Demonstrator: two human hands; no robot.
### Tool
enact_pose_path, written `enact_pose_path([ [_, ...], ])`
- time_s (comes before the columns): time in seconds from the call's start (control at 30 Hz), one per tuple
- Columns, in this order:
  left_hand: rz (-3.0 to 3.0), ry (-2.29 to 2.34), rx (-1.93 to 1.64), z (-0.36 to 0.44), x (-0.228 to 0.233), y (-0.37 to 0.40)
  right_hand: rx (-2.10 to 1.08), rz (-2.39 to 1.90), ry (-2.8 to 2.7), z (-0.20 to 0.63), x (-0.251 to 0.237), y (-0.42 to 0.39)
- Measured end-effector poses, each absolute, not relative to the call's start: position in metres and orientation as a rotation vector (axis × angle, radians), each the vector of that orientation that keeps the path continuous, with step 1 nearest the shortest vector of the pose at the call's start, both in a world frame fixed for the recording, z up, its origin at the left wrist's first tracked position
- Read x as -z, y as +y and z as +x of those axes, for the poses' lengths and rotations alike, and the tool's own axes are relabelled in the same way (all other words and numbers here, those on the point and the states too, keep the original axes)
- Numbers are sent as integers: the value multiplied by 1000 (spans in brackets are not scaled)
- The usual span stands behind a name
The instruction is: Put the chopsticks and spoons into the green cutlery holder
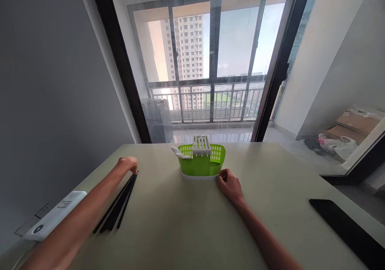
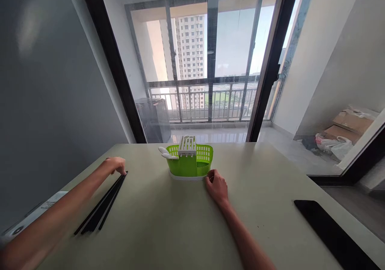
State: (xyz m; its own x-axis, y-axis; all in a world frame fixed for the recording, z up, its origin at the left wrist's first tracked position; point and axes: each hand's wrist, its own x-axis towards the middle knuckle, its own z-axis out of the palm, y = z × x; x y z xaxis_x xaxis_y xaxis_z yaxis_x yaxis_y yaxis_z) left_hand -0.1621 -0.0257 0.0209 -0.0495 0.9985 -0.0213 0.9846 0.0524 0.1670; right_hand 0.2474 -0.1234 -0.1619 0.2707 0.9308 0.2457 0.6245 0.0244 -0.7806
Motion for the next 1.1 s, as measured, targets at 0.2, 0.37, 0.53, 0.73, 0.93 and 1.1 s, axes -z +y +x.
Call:
enact_pose_path([
  [0.2, 2284, 1985, -264, -101, -33, -27, -453, -1687, -1445, 248, 163, -123],
  [0.37, 2610, 1310, -432, -54, -27, -49, -452, -1685, -1451, 248, 164, -122],
  [0.53, 2845, 1114, -477, -27, -19, -60, -448, -1686, -1448, 248, 165, -121],
  [0.73, 3111, 1083, -478, -8, -15, -58, -444, -1677, -1450, 248, 165, -122],
  [0.93, 3265, 1049, -606, -5, -4, -49, -437, -1678, -1457, 248, 165, -121],
  [1.1, 3389, 832, -708, -7, 6, -36, -437, -1678, -1461, 249, 166, -121],
])
